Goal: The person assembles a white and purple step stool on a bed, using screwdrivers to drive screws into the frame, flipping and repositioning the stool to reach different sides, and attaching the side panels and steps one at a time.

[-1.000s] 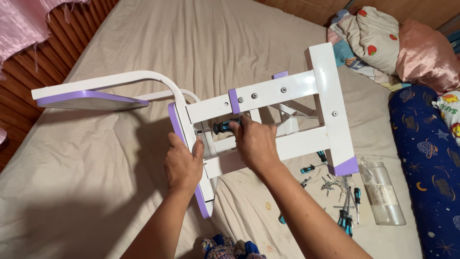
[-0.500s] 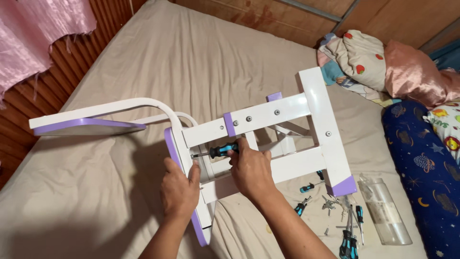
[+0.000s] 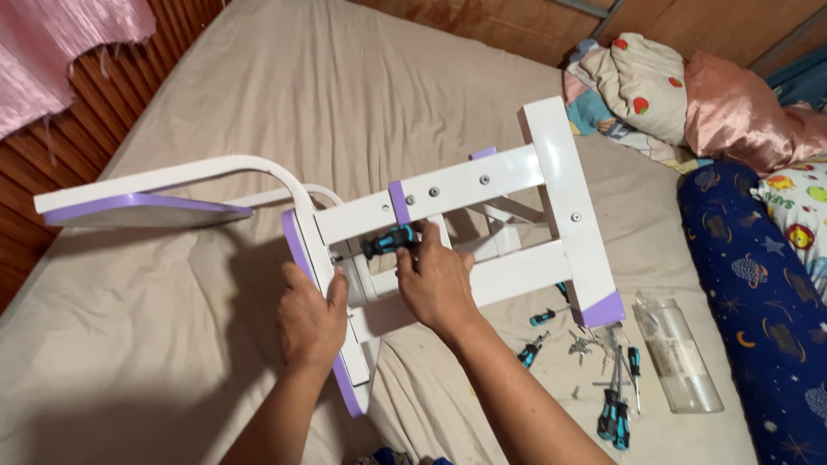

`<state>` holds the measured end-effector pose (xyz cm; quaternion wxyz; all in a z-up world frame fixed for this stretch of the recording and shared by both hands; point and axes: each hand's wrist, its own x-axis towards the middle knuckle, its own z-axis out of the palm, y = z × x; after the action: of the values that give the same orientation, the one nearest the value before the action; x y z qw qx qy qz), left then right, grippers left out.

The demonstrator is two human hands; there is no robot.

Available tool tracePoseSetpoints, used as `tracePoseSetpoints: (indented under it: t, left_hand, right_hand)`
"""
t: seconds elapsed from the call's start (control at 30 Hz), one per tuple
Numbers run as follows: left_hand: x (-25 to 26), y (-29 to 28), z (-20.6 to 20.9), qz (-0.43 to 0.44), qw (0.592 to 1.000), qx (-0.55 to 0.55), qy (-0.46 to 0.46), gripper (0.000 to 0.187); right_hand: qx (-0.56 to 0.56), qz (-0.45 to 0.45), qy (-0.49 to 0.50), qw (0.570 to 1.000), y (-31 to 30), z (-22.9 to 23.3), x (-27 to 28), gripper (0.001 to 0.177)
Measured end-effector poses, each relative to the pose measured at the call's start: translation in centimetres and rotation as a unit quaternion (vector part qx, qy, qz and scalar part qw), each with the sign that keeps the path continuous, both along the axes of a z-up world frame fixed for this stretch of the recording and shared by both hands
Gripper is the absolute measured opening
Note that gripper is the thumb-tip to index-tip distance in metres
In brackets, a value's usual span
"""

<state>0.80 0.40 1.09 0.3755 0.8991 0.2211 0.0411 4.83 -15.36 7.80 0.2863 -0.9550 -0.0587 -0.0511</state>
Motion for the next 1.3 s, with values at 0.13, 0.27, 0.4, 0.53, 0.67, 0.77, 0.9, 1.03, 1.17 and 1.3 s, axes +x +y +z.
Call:
tracePoseSetpoints:
  t: [0.13, 0.27, 0.4, 0.53, 0.67, 0.77, 0.9, 1.03, 1.17, 1.3]
  left_hand:
    - [-0.1, -0.1, -0.2, 0.003, 1.0, 0.002, 0.0, 0.057]
    - [-0.2, -0.1, 0.0, 0.007, 1.0, -0.013, 0.021, 0.056]
    - [-0.2, 0.1, -0.2, 0.013, 1.0, -0.001, 0.007, 0.059]
    - [-0.4, 0.4, -0.8, 0.004, 1.0, 0.001, -0.025, 0.058]
    - [-0.3, 0.5, -0.7, 0.008, 1.0, 0.016, -0.007, 0.058]
    - [-0.3, 0.4, -0.3, 0.008, 1.0, 0.008, 0.014, 0.058]
    - [-0.2, 0.2, 0.2, 0.006, 1.0, -0.019, 0.006, 0.056]
    - [-0.1, 0.1, 0.4, 0.006, 1.0, -0.005, 0.013, 0.057]
    - [-0.1, 0.1, 0.3, 0.011, 1.0, -0.002, 0.029, 0.062]
    - [-0.2, 0.2, 0.1, 0.009, 1.0, -0.009, 0.025, 0.06]
  right_hand:
    - [0.042, -0.033, 0.097, 0.994, -0.6, 0.0, 0.3, 0.028]
    - [-0.063, 0.012, 0.038, 0.997, -0.7, 0.2, 0.7, 0.028]
    - [-0.115, 0.01, 0.024, 0.993, -0.1, 1.1, 0.8, 0.029]
    - [-0.042, -0.002, 0.094, 0.995, 0.3, 2.6, 0.8, 0.039]
    - [0.01, -0.019, 0.162, 0.987, 0.3, 3.6, 1.0, 0.049]
    - [-0.05, 0.003, 0.094, 0.994, 0.5, 3.0, 1.1, 0.047]
    - [-0.046, -0.019, -0.003, 0.999, 0.9, 1.3, 0.4, 0.031]
    - [0.014, -0.058, 0.063, 0.996, 0.5, 0.8, 0.3, 0.029]
    - [-0.009, -0.004, 0.02, 1.0, -0.1, 0.8, 0.5, 0.029]
    - [-0.072, -0.008, 0.045, 0.996, 0.2, 0.9, 0.5, 0.028]
